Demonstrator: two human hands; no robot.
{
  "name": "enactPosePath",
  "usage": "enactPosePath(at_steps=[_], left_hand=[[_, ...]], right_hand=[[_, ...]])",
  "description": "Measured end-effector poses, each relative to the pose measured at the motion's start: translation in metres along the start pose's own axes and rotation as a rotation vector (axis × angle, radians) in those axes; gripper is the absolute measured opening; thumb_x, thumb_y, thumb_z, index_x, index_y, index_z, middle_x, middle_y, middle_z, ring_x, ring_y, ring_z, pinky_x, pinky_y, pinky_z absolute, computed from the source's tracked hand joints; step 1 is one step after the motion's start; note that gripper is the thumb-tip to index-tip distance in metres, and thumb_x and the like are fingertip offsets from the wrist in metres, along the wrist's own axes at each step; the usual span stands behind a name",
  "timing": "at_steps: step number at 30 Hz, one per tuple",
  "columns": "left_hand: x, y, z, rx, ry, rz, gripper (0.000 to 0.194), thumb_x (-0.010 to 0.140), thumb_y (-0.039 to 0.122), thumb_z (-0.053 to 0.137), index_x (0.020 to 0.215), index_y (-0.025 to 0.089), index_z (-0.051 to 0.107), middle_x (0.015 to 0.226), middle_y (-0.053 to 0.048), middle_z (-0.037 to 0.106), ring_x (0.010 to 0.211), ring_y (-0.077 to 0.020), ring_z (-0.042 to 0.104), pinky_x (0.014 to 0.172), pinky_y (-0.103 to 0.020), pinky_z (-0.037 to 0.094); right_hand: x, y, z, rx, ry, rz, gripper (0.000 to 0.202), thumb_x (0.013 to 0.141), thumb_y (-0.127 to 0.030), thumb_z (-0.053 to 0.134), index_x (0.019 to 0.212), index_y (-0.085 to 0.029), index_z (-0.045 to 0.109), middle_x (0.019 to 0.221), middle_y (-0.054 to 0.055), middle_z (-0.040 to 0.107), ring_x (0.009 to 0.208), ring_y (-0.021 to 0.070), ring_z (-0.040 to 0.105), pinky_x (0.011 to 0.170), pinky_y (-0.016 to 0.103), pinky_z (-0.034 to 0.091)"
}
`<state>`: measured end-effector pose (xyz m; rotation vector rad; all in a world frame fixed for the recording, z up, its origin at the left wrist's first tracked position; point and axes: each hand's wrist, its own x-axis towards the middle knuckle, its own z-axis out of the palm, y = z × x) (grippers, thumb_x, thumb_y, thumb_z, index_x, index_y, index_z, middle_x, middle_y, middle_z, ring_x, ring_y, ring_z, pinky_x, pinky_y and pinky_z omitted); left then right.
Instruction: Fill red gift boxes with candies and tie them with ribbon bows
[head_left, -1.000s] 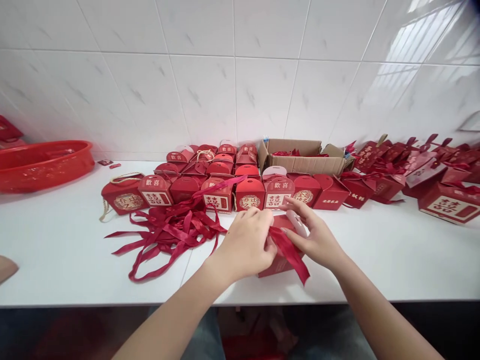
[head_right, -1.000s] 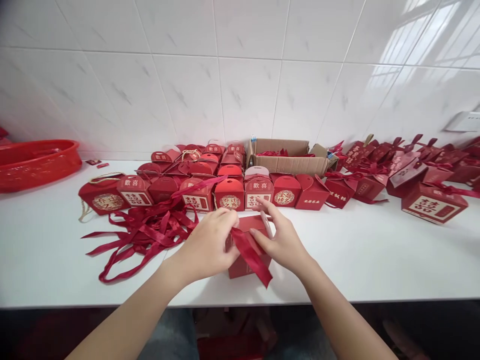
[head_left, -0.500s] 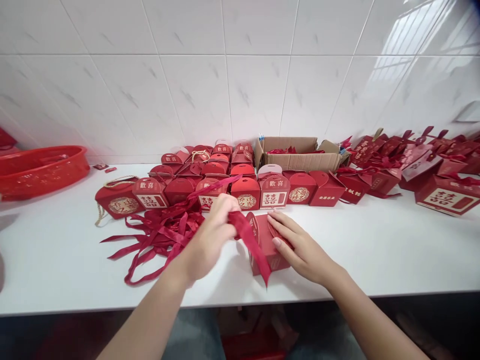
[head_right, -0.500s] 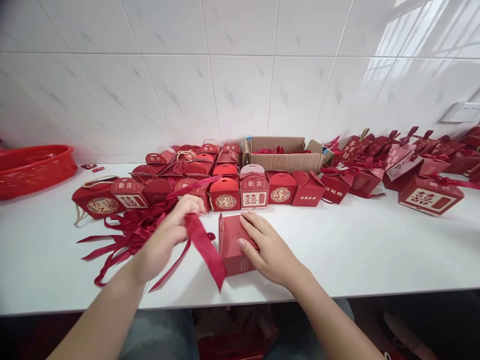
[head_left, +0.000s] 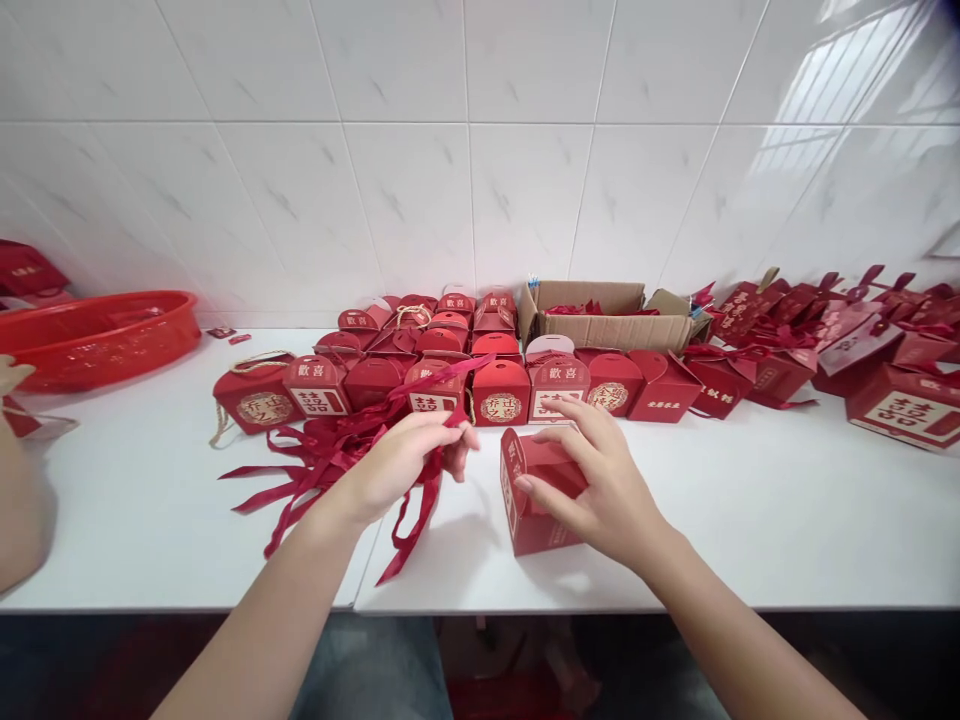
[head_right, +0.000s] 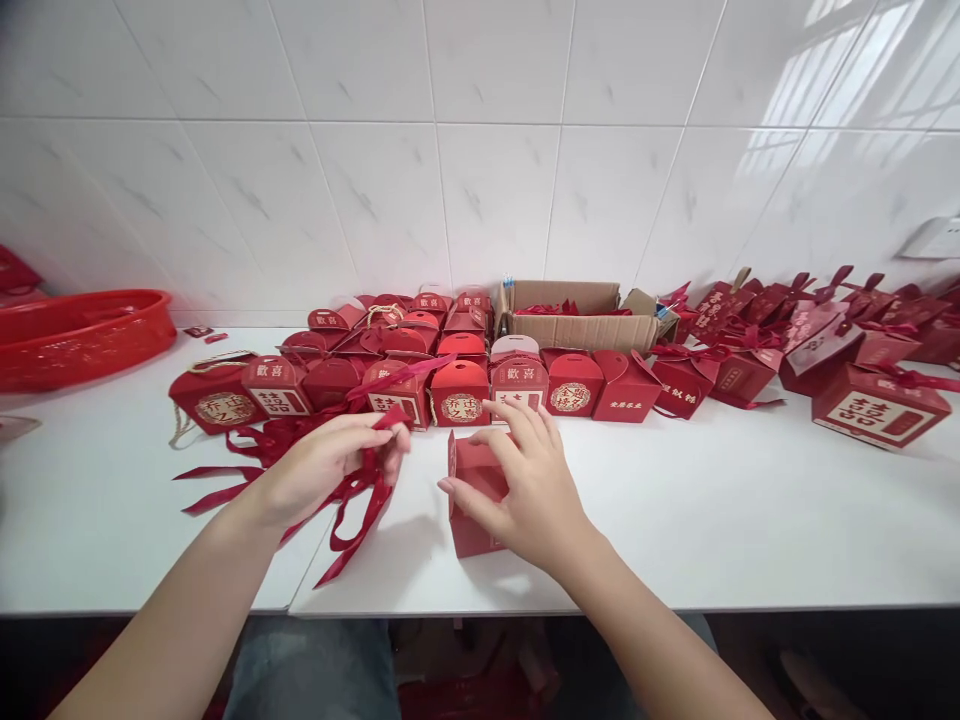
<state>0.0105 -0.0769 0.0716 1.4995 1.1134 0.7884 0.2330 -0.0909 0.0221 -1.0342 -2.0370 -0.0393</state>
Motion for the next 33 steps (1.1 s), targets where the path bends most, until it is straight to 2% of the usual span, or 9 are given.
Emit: enactPosePath(at_steps=[3,8,11,14,17,20,24,29,33], left_hand=[[-0.009,0.005,0.007,-0.161,0.035,0.028,0.017,0.076,0.018,0.048,0.087,0.017,0.060,0.067,0.000,0.055,0.056,-0.0130,0.050,0.056,-0.026,0.042],[-0.034,0.016,0.018,-0.104,-0.169,-0.067,0.016,0.072,0.015,0.043,0.064,0.017,0.057,0.062,-0.002,0.056,0.054,-0.0133,0.048,0.055,-0.026,0.041],[-0.045,0.015,0.019,-0.050,-0.296,-0.102,0.019,0.071,0.014,0.043,0.062,0.018,0.059,0.061,-0.001,0.056,0.058,-0.0138,0.050,0.060,-0.025,0.043],[-0.048,0.003,0.014,-0.027,-0.338,-0.085,0.016,0.075,0.022,0.050,0.081,0.020,0.065,0.082,-0.003,0.063,0.081,-0.0185,0.057,0.076,-0.027,0.045],[-0.046,-0.012,0.013,-0.081,-0.277,-0.010,0.033,0.085,0.045,0.051,0.106,0.023,0.062,0.104,-0.008,0.061,0.105,-0.0249,0.054,0.092,-0.036,0.043],[-0.043,-0.018,0.021,-0.156,-0.227,0.005,0.047,0.081,0.059,0.055,0.106,0.020,0.059,0.087,-0.007,0.059,0.084,-0.0209,0.058,0.078,-0.034,0.049],[-0.043,-0.013,0.032,-0.067,-0.092,-0.051,0.036,0.077,0.051,0.065,0.087,0.017,0.060,0.060,0.004,0.044,0.050,-0.0078,0.035,0.046,-0.020,0.032],[-0.042,-0.018,0.020,0.052,0.015,0.018,0.029,0.082,0.042,0.061,0.070,0.016,0.065,0.057,0.003,0.043,0.052,-0.0087,0.036,0.049,-0.021,0.031],[-0.033,-0.030,0.009,-0.089,0.123,-0.046,0.025,0.080,0.040,0.063,0.075,0.016,0.065,0.065,0.000,0.052,0.061,-0.0113,0.047,0.057,-0.022,0.039]], right_hand=[[0.002,-0.012,0.000,-0.028,0.113,-0.032,0.028,0.083,-0.040,0.062,0.102,-0.020,0.057,0.118,0.015,0.058,0.115,0.0317,0.051,0.099,0.056,0.036],[0.007,-0.026,-0.001,0.045,0.121,-0.104,0.045,0.085,-0.020,0.055,0.129,-0.023,0.047,0.107,0.011,0.062,0.097,0.0238,0.058,0.086,0.043,0.043],[0.010,-0.026,0.001,0.115,0.114,-0.217,0.041,0.083,-0.008,0.049,0.120,-0.024,0.056,0.091,0.005,0.067,0.081,0.0178,0.060,0.077,0.037,0.044],[0.009,-0.024,0.003,0.133,0.141,-0.300,0.032,0.084,-0.006,0.051,0.106,-0.025,0.064,0.087,0.002,0.071,0.080,0.0173,0.061,0.076,0.037,0.044],[0.008,-0.027,0.004,0.034,0.192,-0.328,0.029,0.085,-0.011,0.055,0.106,-0.028,0.066,0.108,0.003,0.071,0.102,0.0222,0.059,0.089,0.043,0.042],[0.011,-0.035,0.007,-0.048,0.171,-0.361,0.023,0.089,-0.018,0.054,0.104,-0.030,0.066,0.113,0.000,0.070,0.105,0.0215,0.059,0.094,0.044,0.039],[0.019,-0.041,0.006,-0.047,0.100,-0.441,0.022,0.092,-0.017,0.048,0.101,-0.023,0.067,0.091,0.002,0.073,0.080,0.0164,0.061,0.075,0.035,0.044],[0.017,-0.026,-0.013,-0.059,0.006,-0.394,0.029,0.087,-0.014,0.053,0.115,-0.020,0.061,0.089,0.004,0.071,0.077,0.0179,0.059,0.071,0.035,0.045],[0.007,-0.002,-0.028,-0.064,0.186,-0.201,0.036,0.082,-0.012,0.060,0.117,-0.024,0.060,0.097,0.006,0.069,0.085,0.0212,0.061,0.077,0.039,0.048]])
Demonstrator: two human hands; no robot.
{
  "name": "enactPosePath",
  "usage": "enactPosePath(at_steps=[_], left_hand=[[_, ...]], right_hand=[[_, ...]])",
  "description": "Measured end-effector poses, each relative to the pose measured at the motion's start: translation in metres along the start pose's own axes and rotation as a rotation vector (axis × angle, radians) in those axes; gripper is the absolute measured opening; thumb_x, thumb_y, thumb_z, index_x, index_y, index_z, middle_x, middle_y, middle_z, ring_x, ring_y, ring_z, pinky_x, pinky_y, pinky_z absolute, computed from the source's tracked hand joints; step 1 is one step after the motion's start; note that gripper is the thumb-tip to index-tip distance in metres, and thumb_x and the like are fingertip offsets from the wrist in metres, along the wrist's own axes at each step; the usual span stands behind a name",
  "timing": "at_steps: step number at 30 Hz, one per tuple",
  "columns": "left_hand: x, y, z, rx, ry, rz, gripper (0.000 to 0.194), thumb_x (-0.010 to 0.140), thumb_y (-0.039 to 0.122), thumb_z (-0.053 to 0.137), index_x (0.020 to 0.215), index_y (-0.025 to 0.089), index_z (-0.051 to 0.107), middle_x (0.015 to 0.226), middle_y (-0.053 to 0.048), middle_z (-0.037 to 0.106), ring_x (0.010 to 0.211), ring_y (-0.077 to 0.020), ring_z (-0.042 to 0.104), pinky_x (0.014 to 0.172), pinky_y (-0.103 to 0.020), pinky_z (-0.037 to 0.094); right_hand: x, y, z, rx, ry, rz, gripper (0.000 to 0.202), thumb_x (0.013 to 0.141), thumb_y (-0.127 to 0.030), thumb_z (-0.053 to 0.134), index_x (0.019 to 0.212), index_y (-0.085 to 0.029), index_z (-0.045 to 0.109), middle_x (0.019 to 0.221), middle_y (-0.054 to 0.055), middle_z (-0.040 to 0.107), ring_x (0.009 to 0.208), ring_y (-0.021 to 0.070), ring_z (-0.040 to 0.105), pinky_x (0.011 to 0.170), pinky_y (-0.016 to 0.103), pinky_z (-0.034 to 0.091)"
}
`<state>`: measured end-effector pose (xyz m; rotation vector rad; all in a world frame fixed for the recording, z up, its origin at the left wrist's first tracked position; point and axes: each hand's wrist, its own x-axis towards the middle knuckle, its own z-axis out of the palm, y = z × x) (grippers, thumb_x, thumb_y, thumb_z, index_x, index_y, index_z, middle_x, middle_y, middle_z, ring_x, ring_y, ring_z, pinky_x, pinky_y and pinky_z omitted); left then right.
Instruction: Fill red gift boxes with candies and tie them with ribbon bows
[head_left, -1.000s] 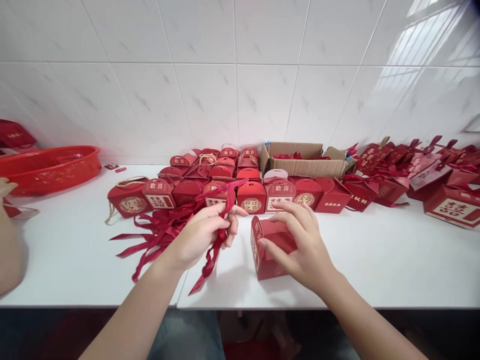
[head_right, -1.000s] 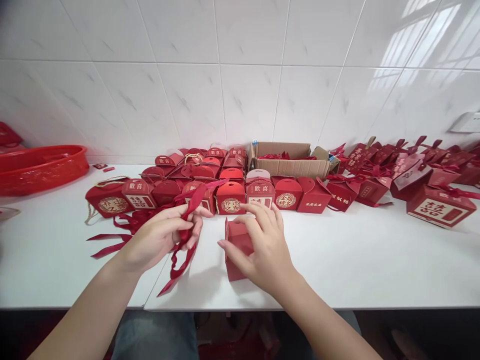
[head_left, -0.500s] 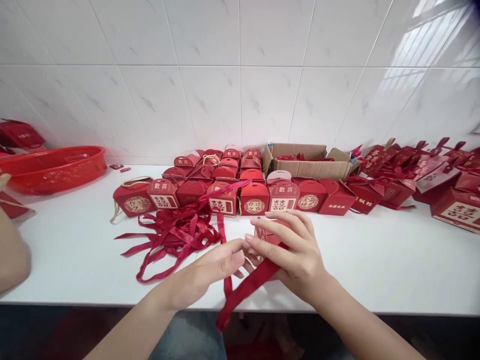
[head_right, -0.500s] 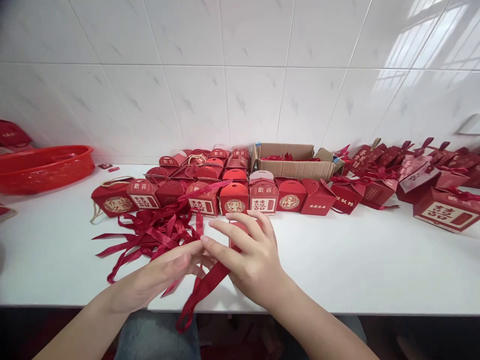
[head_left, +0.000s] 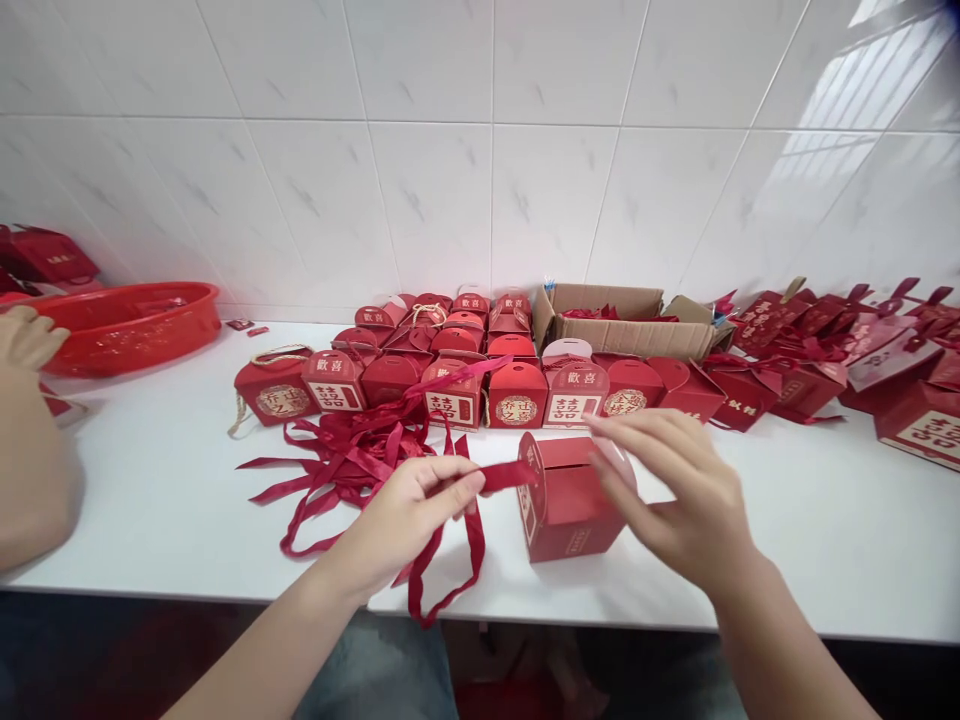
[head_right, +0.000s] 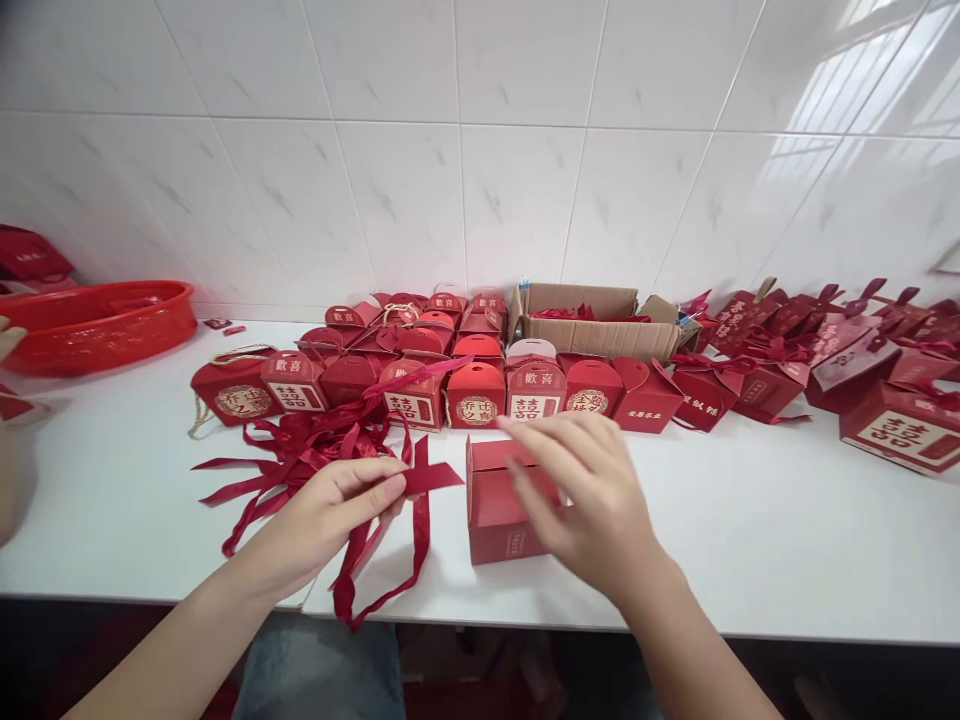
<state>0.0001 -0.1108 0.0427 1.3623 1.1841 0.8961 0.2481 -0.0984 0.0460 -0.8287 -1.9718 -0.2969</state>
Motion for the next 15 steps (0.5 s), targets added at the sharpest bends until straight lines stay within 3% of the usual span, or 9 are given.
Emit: enactPosePath(at_steps=[2,4,8,11,15], left_hand=[[0.007,-0.004,0.001,-0.135,0.020,-0.029,0.020,0.082,0.035,0.062,0.080,0.015,0.064,0.073,-0.002,0.057,0.066,-0.0107,0.050,0.062,-0.022,0.042],[0.013,-0.007,0.004,-0.282,0.033,-0.071,0.014,0.080,0.028,0.063,0.077,0.015,0.059,0.073,-0.001,0.056,0.060,-0.0071,0.046,0.056,-0.019,0.038],[0.021,-0.008,0.014,-0.391,0.059,-0.135,0.021,0.074,0.024,0.066,0.068,0.015,0.048,0.059,0.006,0.037,0.048,-0.0033,0.026,0.043,-0.017,0.018],[0.022,-0.008,0.020,-0.356,0.051,-0.130,0.027,0.076,0.033,0.068,0.070,0.016,0.048,0.056,0.009,0.026,0.048,-0.0038,0.019,0.043,-0.017,0.015],[0.024,-0.006,0.027,-0.390,0.058,-0.156,0.033,0.072,0.037,0.072,0.071,0.017,0.046,0.057,0.009,0.023,0.049,-0.0043,0.016,0.043,-0.018,0.012]], right_hand=[[-0.007,0.009,-0.003,-0.008,0.101,0.131,0.031,0.082,-0.014,0.061,0.111,-0.025,0.062,0.096,0.007,0.068,0.085,0.0220,0.062,0.076,0.039,0.050],[-0.012,0.016,-0.002,-0.013,0.145,0.217,0.023,0.083,-0.016,0.060,0.104,-0.024,0.064,0.094,0.008,0.068,0.084,0.0224,0.063,0.075,0.039,0.051],[-0.022,0.020,0.004,0.015,0.119,0.297,0.015,0.085,-0.020,0.060,0.099,-0.021,0.065,0.095,0.009,0.070,0.086,0.0230,0.064,0.077,0.039,0.053],[-0.026,0.021,0.009,0.067,0.085,0.354,0.014,0.086,-0.023,0.059,0.098,-0.022,0.065,0.095,0.008,0.070,0.087,0.0223,0.065,0.076,0.038,0.053],[-0.032,0.025,0.012,0.182,0.053,0.456,0.014,0.089,-0.027,0.055,0.097,-0.021,0.065,0.091,0.005,0.070,0.080,0.0186,0.064,0.070,0.032,0.053]])
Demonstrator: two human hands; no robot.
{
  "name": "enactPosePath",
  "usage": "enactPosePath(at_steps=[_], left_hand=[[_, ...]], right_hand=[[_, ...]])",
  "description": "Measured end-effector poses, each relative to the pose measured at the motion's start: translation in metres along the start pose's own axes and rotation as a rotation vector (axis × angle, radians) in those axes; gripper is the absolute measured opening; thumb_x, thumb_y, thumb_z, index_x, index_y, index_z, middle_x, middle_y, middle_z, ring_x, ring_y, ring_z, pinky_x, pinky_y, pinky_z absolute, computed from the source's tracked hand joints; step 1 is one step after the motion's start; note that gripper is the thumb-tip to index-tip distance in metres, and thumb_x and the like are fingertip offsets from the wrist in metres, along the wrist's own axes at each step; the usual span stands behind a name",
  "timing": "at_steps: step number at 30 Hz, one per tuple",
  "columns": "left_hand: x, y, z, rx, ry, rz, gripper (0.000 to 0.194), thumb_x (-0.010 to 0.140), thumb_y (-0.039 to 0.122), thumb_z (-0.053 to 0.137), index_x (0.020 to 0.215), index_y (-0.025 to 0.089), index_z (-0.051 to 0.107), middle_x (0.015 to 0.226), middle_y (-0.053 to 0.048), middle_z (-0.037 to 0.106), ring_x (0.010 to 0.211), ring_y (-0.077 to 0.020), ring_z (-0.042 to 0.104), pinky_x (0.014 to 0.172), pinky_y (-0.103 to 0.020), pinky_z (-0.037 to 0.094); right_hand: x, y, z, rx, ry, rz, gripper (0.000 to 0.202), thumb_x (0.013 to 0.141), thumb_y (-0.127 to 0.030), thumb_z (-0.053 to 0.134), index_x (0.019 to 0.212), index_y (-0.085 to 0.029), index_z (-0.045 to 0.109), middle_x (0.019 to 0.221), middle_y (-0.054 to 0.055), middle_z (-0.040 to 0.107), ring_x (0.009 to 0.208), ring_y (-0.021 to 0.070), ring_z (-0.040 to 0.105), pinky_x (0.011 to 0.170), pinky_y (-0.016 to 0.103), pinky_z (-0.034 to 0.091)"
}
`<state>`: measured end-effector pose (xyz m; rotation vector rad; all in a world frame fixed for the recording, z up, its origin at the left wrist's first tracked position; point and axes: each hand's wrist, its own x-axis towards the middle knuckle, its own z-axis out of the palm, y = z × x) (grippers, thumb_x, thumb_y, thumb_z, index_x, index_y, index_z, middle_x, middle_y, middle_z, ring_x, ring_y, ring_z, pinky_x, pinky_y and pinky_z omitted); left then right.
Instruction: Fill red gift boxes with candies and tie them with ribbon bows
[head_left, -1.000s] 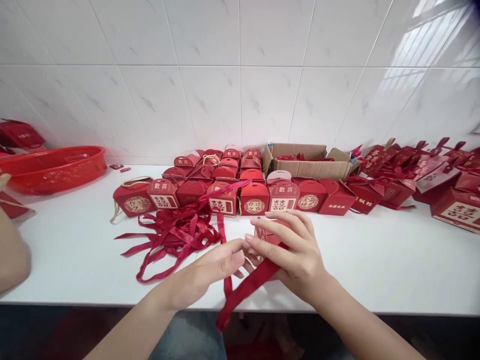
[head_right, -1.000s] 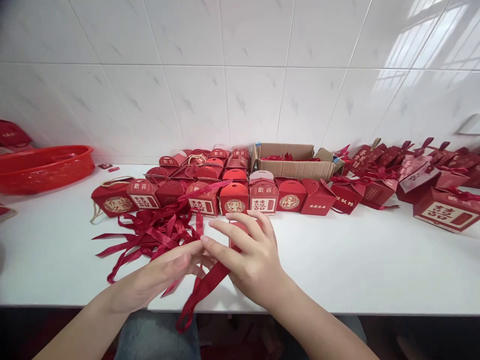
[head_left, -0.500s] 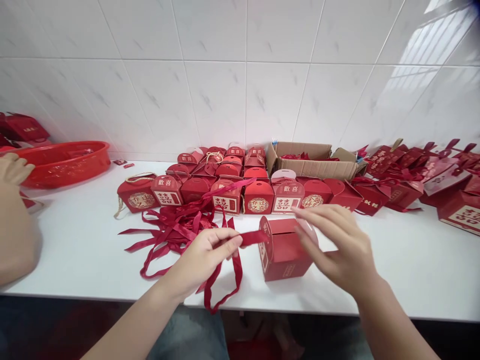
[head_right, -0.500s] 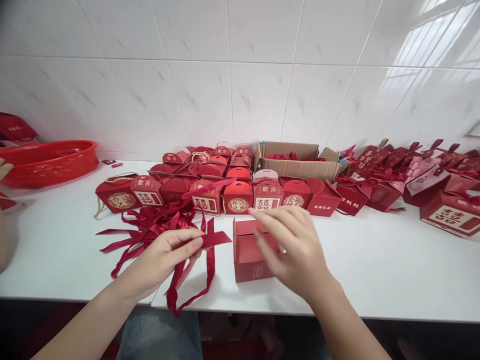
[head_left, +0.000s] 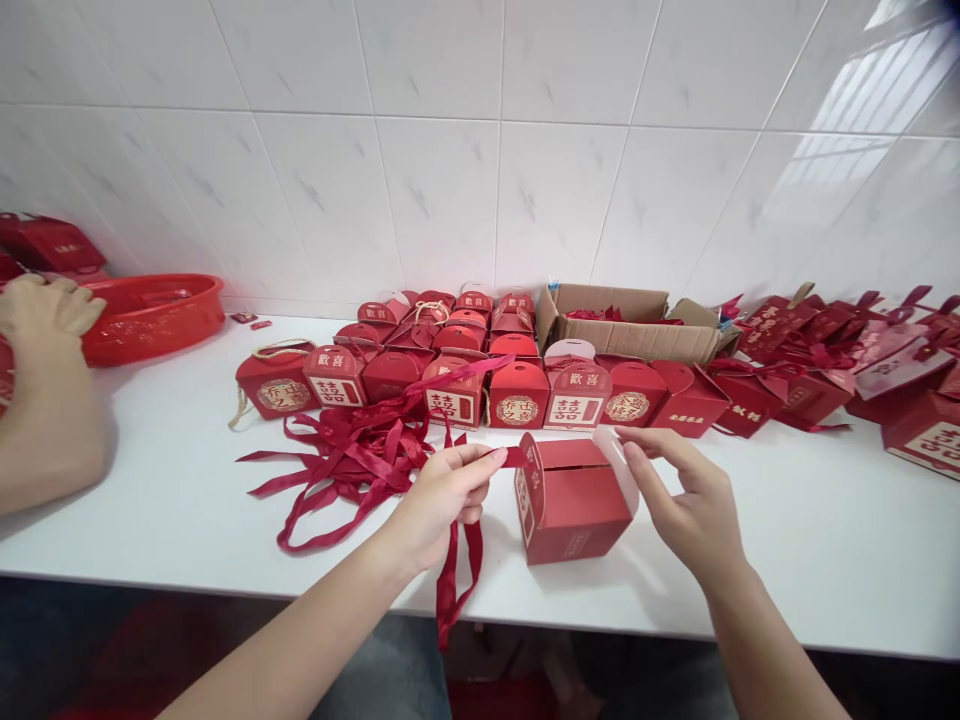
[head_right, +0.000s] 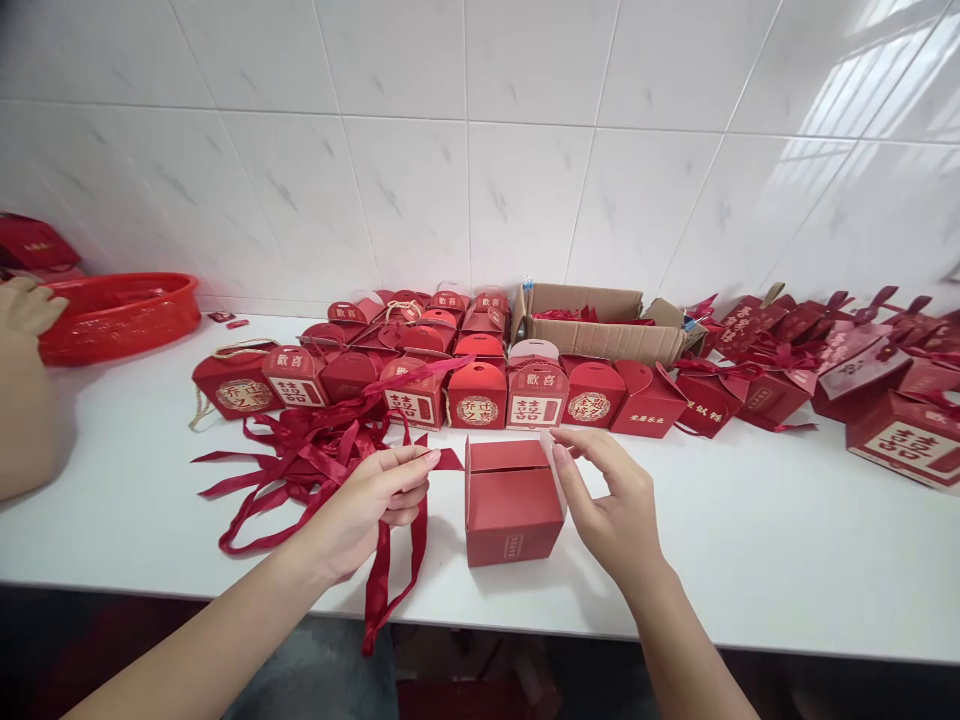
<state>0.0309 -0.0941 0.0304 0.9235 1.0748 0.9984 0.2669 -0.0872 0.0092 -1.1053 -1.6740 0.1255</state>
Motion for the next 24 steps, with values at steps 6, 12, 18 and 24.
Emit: enactPosePath(at_steps=[6,12,18,24], left_hand=[[0.004,0.000,0.008,-0.059,-0.013,-0.060,0.034,0.072,0.039,0.070,0.068,0.016,0.045,0.060,0.007,0.029,0.050,-0.0043,0.023,0.044,-0.020,0.011],[0.006,-0.004,0.008,0.018,0.027,0.004,0.033,0.076,0.039,0.067,0.067,0.016,0.045,0.060,0.007,0.030,0.049,-0.0038,0.023,0.045,-0.021,0.013],[0.004,-0.005,0.006,0.031,0.053,0.033,0.028,0.076,0.037,0.068,0.074,0.016,0.049,0.062,0.007,0.029,0.050,-0.0041,0.021,0.046,-0.021,0.012],[0.002,-0.004,0.011,0.081,0.068,0.082,0.027,0.077,0.040,0.066,0.080,0.016,0.054,0.062,0.007,0.030,0.051,-0.0042,0.023,0.047,-0.020,0.015]], right_hand=[[-0.005,0.002,0.000,0.114,-0.040,0.112,0.018,0.093,-0.030,0.050,0.098,-0.023,0.066,0.092,0.003,0.069,0.080,0.0158,0.063,0.069,0.028,0.051],[-0.001,-0.011,-0.001,0.017,-0.007,-0.042,0.011,0.087,-0.022,0.059,0.094,-0.022,0.066,0.097,0.006,0.063,0.090,0.0179,0.059,0.076,0.032,0.049],[0.000,-0.016,0.001,0.022,-0.046,-0.096,0.011,0.086,-0.019,0.059,0.092,-0.021,0.067,0.098,0.007,0.062,0.096,0.0199,0.059,0.081,0.036,0.050],[-0.003,-0.012,0.005,-0.037,-0.018,-0.147,0.009,0.084,-0.018,0.061,0.090,-0.021,0.067,0.101,0.008,0.060,0.092,0.0197,0.058,0.079,0.037,0.049]])
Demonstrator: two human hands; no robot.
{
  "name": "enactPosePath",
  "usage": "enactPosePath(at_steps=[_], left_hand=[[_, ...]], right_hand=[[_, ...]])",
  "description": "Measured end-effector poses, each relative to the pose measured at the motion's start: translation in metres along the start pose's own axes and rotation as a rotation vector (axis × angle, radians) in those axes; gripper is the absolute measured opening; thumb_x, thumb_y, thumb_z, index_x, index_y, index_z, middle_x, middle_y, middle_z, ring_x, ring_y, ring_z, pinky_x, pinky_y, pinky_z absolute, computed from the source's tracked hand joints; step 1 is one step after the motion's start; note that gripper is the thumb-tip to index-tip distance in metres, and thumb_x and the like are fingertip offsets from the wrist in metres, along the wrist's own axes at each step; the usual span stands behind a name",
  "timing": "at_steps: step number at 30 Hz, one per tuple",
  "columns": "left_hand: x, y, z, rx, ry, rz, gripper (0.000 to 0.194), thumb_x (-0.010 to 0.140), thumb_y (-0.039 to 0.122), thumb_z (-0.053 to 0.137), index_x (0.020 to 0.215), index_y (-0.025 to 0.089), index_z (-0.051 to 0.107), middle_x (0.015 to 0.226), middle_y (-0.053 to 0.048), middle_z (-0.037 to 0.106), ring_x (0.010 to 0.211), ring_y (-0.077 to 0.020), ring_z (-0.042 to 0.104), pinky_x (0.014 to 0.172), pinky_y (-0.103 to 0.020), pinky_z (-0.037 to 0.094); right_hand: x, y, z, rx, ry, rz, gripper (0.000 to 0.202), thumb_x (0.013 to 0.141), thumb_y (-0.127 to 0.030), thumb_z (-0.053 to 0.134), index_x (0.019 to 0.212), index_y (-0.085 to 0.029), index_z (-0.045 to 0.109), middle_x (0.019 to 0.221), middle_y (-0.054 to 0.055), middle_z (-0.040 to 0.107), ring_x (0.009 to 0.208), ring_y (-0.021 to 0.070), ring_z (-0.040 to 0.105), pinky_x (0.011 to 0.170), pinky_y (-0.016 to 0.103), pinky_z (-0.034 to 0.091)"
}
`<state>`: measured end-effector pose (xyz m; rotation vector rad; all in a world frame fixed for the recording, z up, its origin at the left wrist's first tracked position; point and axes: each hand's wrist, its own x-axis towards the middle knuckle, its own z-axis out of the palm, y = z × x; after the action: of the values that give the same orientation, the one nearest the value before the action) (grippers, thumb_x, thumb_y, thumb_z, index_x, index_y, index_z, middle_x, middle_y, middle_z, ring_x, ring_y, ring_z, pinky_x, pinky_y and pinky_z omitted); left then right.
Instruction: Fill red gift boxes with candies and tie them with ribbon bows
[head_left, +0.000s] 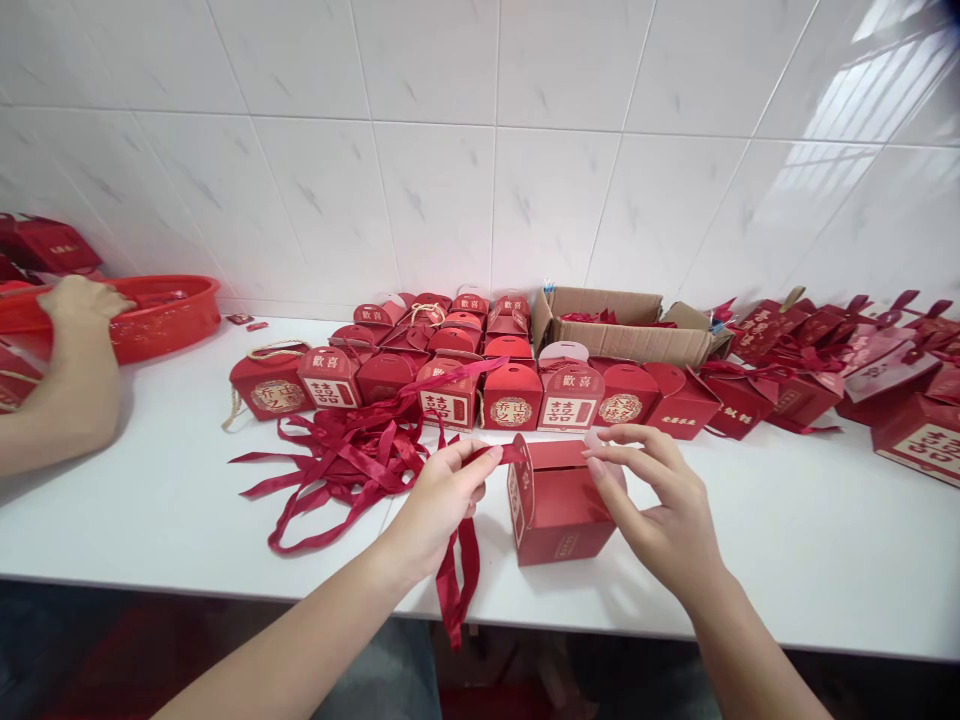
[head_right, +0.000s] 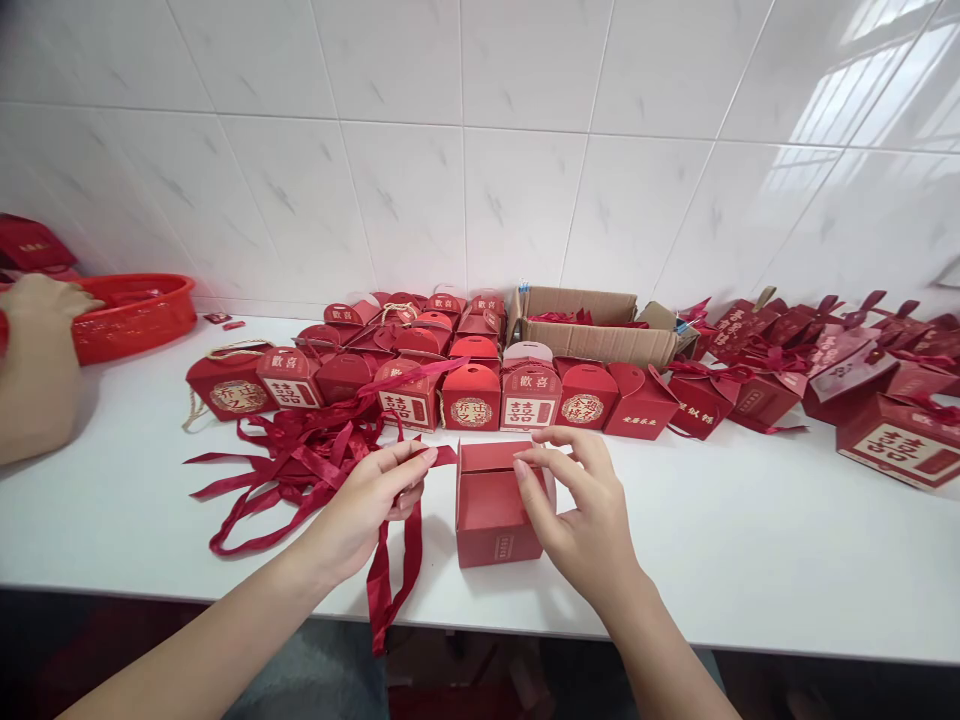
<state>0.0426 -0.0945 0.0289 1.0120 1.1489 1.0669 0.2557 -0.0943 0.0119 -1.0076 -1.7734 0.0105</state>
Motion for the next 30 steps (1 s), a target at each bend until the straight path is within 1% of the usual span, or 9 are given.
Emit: enactPosePath(at_steps=[3,7,9,11,13,16,21,25,30], left_hand=[[-0.002,0.004,0.006,0.043,-0.002,0.009,0.026,0.078,0.040,0.065,0.079,0.015,0.056,0.060,0.007,0.033,0.050,-0.0047,0.025,0.047,-0.021,0.016],[-0.002,0.010,0.014,0.041,-0.023,-0.016,0.026,0.077,0.039,0.064,0.074,0.015,0.055,0.057,0.007,0.036,0.049,-0.0050,0.029,0.046,-0.021,0.018],[-0.002,0.011,0.016,0.025,-0.036,-0.033,0.026,0.075,0.039,0.065,0.071,0.016,0.053,0.057,0.006,0.038,0.048,-0.0047,0.030,0.046,-0.021,0.019],[-0.001,0.010,0.016,0.019,-0.040,-0.046,0.026,0.074,0.038,0.065,0.070,0.016,0.053,0.057,0.007,0.038,0.048,-0.0046,0.031,0.046,-0.021,0.019],[-0.001,0.008,0.014,0.019,-0.041,-0.042,0.026,0.073,0.038,0.066,0.069,0.016,0.052,0.057,0.007,0.038,0.048,-0.0047,0.032,0.046,-0.021,0.020],[0.000,0.007,0.012,0.017,-0.058,-0.031,0.027,0.074,0.038,0.066,0.069,0.016,0.052,0.058,0.006,0.039,0.049,-0.0051,0.033,0.046,-0.021,0.023],[0.002,0.008,0.011,0.039,-0.084,-0.035,0.027,0.074,0.039,0.066,0.070,0.016,0.052,0.059,0.006,0.040,0.051,-0.0056,0.034,0.048,-0.021,0.025],[0.000,0.010,0.012,0.070,-0.039,-0.006,0.026,0.073,0.037,0.067,0.069,0.015,0.053,0.060,0.005,0.042,0.054,-0.0067,0.037,0.052,-0.021,0.029],[-0.002,0.014,0.012,0.092,0.008,0.006,0.023,0.072,0.036,0.065,0.069,0.016,0.055,0.059,0.004,0.045,0.052,-0.0080,0.041,0.051,-0.022,0.029]], right_hand=[[0.006,-0.003,0.001,-0.058,-0.041,-0.080,0.009,0.083,-0.019,0.062,0.090,-0.020,0.067,0.103,0.010,0.059,0.096,0.0220,0.056,0.081,0.039,0.048],[0.019,-0.012,0.007,-0.228,-0.159,-0.268,0.012,0.080,-0.024,0.066,0.090,-0.019,0.069,0.115,0.013,0.059,0.108,0.0299,0.051,0.089,0.048,0.044],[0.024,-0.015,0.013,-0.301,-0.152,-0.340,0.008,0.080,-0.023,0.066,0.086,-0.020,0.070,0.116,0.012,0.062,0.110,0.0320,0.051,0.089,0.049,0.042],[0.027,-0.016,0.019,-0.340,-0.129,-0.388,0.005,0.080,-0.020,0.065,0.080,-0.021,0.070,0.112,0.010,0.065,0.109,0.0314,0.053,0.087,0.047,0.042],[0.027,-0.015,0.023,-0.361,-0.113,-0.419,0.008,0.080,-0.017,0.064,0.075,-0.021,0.069,0.110,0.008,0.067,0.107,0.0299,0.055,0.087,0.045,0.041],[0.025,-0.013,0.025,-0.358,-0.088,-0.437,0.009,0.078,-0.015,0.064,0.072,-0.020,0.067,0.107,0.008,0.068,0.105,0.0282,0.057,0.088,0.043,0.041],[0.025,-0.015,0.020,-0.330,-0.071,-0.434,0.005,0.078,-0.017,0.064,0.073,-0.019,0.066,0.103,0.007,0.069,0.101,0.0260,0.058,0.086,0.039,0.040],[0.028,-0.020,0.021,-0.386,-0.074,-0.409,0.005,0.080,-0.022,0.063,0.081,-0.021,0.068,0.106,0.006,0.069,0.102,0.0261,0.057,0.086,0.040,0.035],[0.029,-0.023,0.028,-0.416,-0.050,-0.395,0.014,0.083,-0.017,0.061,0.072,-0.024,0.068,0.107,0.003,0.069,0.104,0.0233,0.055,0.085,0.039,0.028]])
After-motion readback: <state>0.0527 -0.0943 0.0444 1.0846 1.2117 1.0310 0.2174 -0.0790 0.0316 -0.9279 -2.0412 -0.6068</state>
